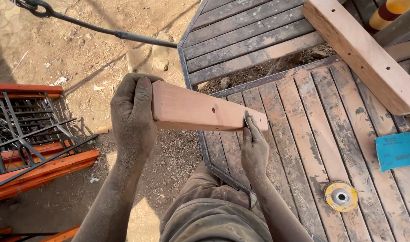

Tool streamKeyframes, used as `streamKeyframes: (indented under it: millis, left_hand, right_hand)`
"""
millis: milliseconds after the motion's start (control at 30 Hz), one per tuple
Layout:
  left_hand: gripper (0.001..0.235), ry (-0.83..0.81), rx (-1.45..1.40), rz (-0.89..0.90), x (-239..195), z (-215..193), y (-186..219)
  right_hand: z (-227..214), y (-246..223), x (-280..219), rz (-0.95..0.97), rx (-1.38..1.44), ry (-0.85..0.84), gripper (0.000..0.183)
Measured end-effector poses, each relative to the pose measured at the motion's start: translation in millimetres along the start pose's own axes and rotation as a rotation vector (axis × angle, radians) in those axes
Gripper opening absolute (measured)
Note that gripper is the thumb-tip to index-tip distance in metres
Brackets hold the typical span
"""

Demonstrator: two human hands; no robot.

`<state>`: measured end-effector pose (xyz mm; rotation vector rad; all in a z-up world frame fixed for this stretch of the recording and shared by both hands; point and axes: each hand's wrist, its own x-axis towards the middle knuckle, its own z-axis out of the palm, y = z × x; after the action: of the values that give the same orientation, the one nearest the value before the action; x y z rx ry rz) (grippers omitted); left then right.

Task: Sanding a wooden beam by hand using sandpaper on a workbench to smooth the surface.

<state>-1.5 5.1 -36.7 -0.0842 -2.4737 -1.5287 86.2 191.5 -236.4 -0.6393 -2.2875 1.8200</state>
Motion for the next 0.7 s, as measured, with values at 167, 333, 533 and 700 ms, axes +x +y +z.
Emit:
streamKeyframes:
  millis: [167,333,533,700]
  left_hand:
    - [0.027,-0.078,0.072,0.166,-9,24,45]
    - [0.028,-0.12,0.117,0.257,-12,33,54]
    - [0.024,-0.078,0.127,0.261,-20,36,55]
    - [0.022,-0.119,0.129,0.368,-18,39,61]
  right_hand:
    - [-15,-157,-33,-0.45,0.116,-0.081,0.04]
    - [-28,-132,-20,-0.861,0.209,-0.246,0.039]
    - [-37,-158,-28,-0.284,0.106,-0.143,0.042]
    - [-32,-149,-17,-0.597,0.23,-0.15,0.037]
